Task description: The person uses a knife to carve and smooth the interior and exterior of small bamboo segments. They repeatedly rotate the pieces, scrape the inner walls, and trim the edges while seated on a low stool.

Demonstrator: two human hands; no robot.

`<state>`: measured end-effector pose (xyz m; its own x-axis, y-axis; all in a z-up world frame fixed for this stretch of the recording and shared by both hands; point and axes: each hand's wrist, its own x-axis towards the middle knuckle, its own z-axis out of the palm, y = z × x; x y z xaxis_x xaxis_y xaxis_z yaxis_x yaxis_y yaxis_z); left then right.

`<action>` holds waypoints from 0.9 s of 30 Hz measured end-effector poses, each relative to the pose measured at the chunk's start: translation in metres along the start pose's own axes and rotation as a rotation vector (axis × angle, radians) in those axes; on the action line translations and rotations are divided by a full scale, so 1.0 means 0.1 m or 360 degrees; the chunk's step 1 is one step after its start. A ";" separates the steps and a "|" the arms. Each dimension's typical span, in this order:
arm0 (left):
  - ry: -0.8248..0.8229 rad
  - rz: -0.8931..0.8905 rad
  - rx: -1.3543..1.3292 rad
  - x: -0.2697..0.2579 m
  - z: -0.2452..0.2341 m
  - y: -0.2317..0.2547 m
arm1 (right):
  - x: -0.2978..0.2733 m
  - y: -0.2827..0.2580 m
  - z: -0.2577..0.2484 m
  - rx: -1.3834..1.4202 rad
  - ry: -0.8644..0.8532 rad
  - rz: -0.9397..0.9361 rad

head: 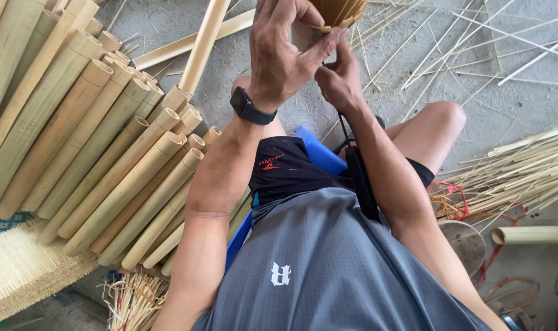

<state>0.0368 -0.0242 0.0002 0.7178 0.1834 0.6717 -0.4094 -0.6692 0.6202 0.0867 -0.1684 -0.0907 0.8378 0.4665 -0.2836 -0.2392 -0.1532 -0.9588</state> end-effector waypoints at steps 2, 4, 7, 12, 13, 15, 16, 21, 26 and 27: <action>-0.0028 0.0015 -0.0094 0.02 0.06 0.06 | 0.06 0.14 0.02 0.0091 0.0008 0.0036; -0.0039 0.0039 -0.0118 0.06 0.12 0.09 | 0.12 0.24 0.01 0.0003 -0.0014 -0.0170; -0.0081 0.0015 -0.0126 -0.02 0.19 0.07 | 0.16 0.44 0.01 -0.0610 0.0185 -0.1128; -0.0125 0.0013 -0.0104 0.00 0.36 -0.07 | 0.21 0.63 -0.51 0.0458 0.0112 0.0378; -0.0124 -0.0002 -0.0179 0.02 0.35 -0.11 | 0.18 0.68 -0.70 0.0713 0.0151 0.0418; -0.0104 -0.0032 -0.0299 0.05 0.19 -0.26 | 0.12 0.70 -1.06 0.1013 0.0129 0.0556; -0.0033 0.0015 -0.0267 0.02 0.05 -0.32 | 0.09 0.70 -1.19 0.1055 0.0073 0.0654; 0.0196 -0.0069 0.0004 -0.42 -0.63 -0.22 | -0.04 0.71 -1.61 0.1344 0.0042 0.0532; -0.0137 0.0078 0.0128 -0.78 -0.84 0.31 | 0.42 0.53 -1.36 0.1423 -0.0202 0.0457; -0.0205 0.0162 0.0226 -0.81 -0.86 0.39 | 0.60 0.45 -1.22 0.1483 -0.0285 0.0453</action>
<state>-0.0858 -0.0036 0.0049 0.7466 0.0223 0.6650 -0.4066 -0.7758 0.4825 0.1860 -0.2536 -0.1485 0.6211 0.6551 -0.4301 -0.7748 0.4307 -0.4628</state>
